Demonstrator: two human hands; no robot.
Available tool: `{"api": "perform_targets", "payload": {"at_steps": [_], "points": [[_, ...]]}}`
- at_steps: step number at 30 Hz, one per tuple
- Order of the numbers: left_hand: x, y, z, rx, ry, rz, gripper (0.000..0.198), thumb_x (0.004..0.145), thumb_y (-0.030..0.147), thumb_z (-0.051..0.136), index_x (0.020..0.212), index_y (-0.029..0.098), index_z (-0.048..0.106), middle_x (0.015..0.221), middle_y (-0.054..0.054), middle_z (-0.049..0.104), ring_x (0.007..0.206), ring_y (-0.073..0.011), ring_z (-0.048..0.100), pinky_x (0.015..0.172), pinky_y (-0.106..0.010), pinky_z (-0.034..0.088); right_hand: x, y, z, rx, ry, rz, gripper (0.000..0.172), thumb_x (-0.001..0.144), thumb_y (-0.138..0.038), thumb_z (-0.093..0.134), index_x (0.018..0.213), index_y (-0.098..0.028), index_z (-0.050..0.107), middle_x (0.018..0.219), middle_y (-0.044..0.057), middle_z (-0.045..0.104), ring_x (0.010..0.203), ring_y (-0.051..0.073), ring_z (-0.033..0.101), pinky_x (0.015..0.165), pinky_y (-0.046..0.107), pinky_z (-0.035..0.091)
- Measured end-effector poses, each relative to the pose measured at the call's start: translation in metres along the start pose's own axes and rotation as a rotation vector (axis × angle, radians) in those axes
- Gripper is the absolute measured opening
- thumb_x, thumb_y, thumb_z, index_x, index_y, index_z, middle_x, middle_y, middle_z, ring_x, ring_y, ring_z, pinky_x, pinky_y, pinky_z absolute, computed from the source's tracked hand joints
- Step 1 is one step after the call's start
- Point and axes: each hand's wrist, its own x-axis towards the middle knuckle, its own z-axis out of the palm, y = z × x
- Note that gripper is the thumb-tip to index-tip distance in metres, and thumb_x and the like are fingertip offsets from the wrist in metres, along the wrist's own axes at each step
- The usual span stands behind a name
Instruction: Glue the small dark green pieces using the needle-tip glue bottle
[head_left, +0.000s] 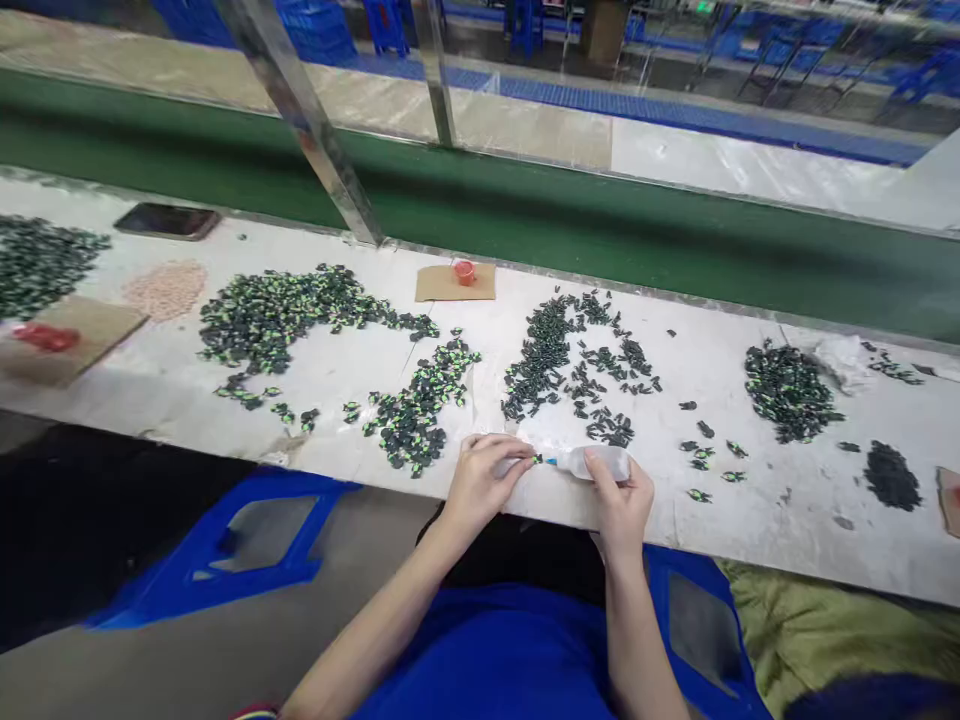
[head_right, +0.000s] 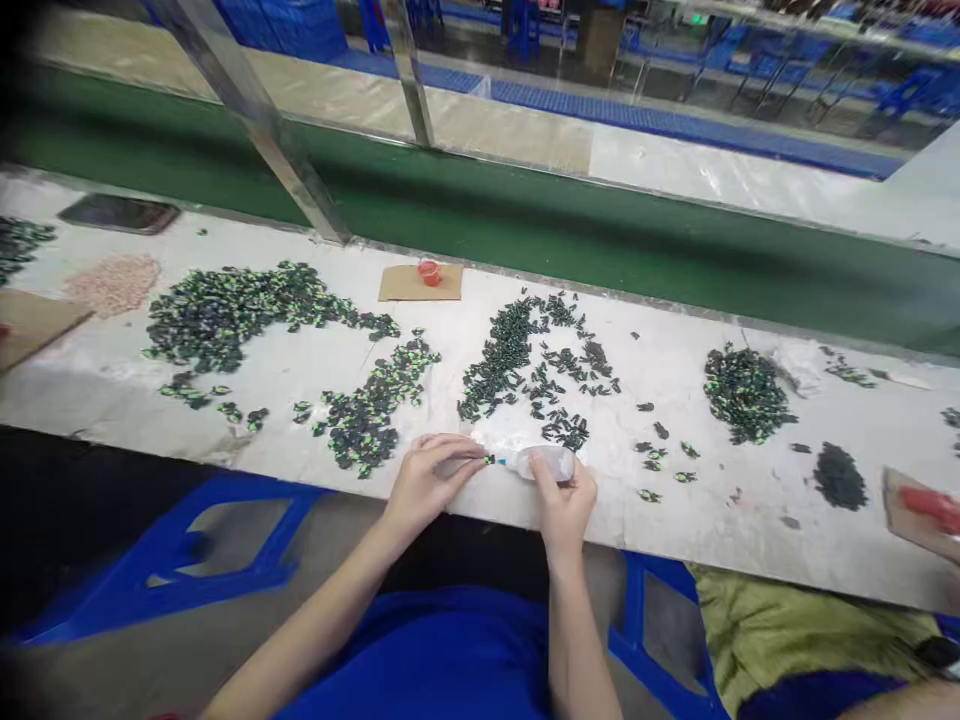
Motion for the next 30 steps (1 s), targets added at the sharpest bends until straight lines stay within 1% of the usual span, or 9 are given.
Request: {"api": "perform_targets", "payload": {"at_steps": [5,8,10,14,18,23,25,27,30], "points": [[-0.001,0.0,0.0,-0.005,0.006,0.002,0.008,0.077,0.017,0.072,0.08,0.024,0.072,0.083,0.0,0.077,0.088,-0.0198,0.069,0.087,-0.037,0.04,0.0,0.004,-0.003,0.026,0.042,-0.004,0.027,0.064,-0.039,0.073,0.061,-0.015,0.062,0.056,-0.001,0.061,0.054,0.014,0.053,0.053,0.027,0.043],[-0.001,-0.001,0.001,-0.017,0.022,0.006,0.008,0.077,0.017,0.071,0.08,0.024,0.072,0.084,0.0,0.076,0.087,-0.0201,0.069,0.086,-0.038,0.041,0.003,0.009,-0.007,0.209,0.127,-0.057,0.028,0.067,-0.041,0.07,0.064,-0.016,0.06,0.056,-0.002,0.057,0.05,0.012,0.05,0.047,0.024,0.04],[0.0,-0.002,0.002,-0.021,0.021,0.009,0.007,0.077,0.018,0.071,0.08,0.024,0.072,0.084,0.0,0.076,0.088,-0.0203,0.069,0.086,-0.038,0.041,0.004,0.011,-0.01,0.311,0.128,-0.118,0.026,0.07,-0.041,0.067,0.072,-0.017,0.06,0.064,-0.001,0.06,0.053,0.013,0.054,0.049,0.025,0.044],[-0.001,-0.003,-0.003,-0.008,-0.039,0.042,0.006,0.079,0.02,0.069,0.083,0.025,0.071,0.087,-0.001,0.076,0.091,-0.0211,0.069,0.088,-0.04,0.042,0.0,0.008,-0.009,0.181,-0.001,-0.207,0.03,0.069,-0.034,0.074,0.089,-0.019,0.057,0.078,0.003,0.068,0.069,0.018,0.066,0.066,0.032,0.054],[-0.011,-0.006,-0.015,0.079,-0.106,0.115,0.01,0.083,0.021,0.063,0.089,0.025,0.07,0.091,-0.001,0.076,0.097,-0.0223,0.067,0.088,-0.04,0.041,-0.004,0.0,0.014,0.062,-0.15,-0.3,0.039,0.066,-0.031,0.078,0.09,-0.023,0.049,0.096,0.008,0.073,0.094,0.024,0.07,0.086,0.039,0.054],[-0.023,-0.011,-0.03,0.213,-0.07,0.169,0.012,0.085,0.022,0.06,0.094,0.025,0.068,0.092,-0.002,0.076,0.096,-0.0235,0.067,0.089,-0.042,0.038,0.0,-0.001,0.043,-0.143,-0.288,-0.302,0.041,0.068,-0.036,0.077,0.102,-0.022,0.057,0.104,0.008,0.073,0.096,0.024,0.07,0.084,0.037,0.056],[-0.024,-0.011,-0.032,0.246,-0.082,0.186,0.014,0.085,0.022,0.061,0.097,0.025,0.067,0.095,-0.002,0.076,0.098,-0.0239,0.066,0.089,-0.042,0.037,0.001,0.0,0.037,-0.204,-0.299,-0.35,0.047,0.07,-0.041,0.076,0.11,-0.021,0.06,0.106,0.009,0.072,0.097,0.024,0.069,0.086,0.038,0.056],[-0.023,-0.01,-0.032,0.269,-0.097,0.193,0.016,0.084,0.023,0.062,0.099,0.025,0.067,0.097,-0.003,0.074,0.099,-0.0242,0.065,0.089,-0.042,0.037,0.003,0.001,0.018,-0.268,-0.247,-0.402,0.052,0.074,-0.046,0.072,0.117,-0.021,0.061,0.108,0.01,0.071,0.097,0.024,0.067,0.085,0.04,0.055],[-0.022,-0.008,-0.031,0.293,-0.086,0.18,0.015,0.085,0.026,0.062,0.099,0.025,0.067,0.098,-0.004,0.073,0.098,-0.0245,0.064,0.088,-0.042,0.036,0.012,0.001,-0.025,-0.425,-0.075,-0.422,0.032,0.086,-0.047,0.059,0.107,-0.024,0.069,0.099,0.008,0.071,0.094,0.025,0.064,0.083,0.041,0.053]]}}
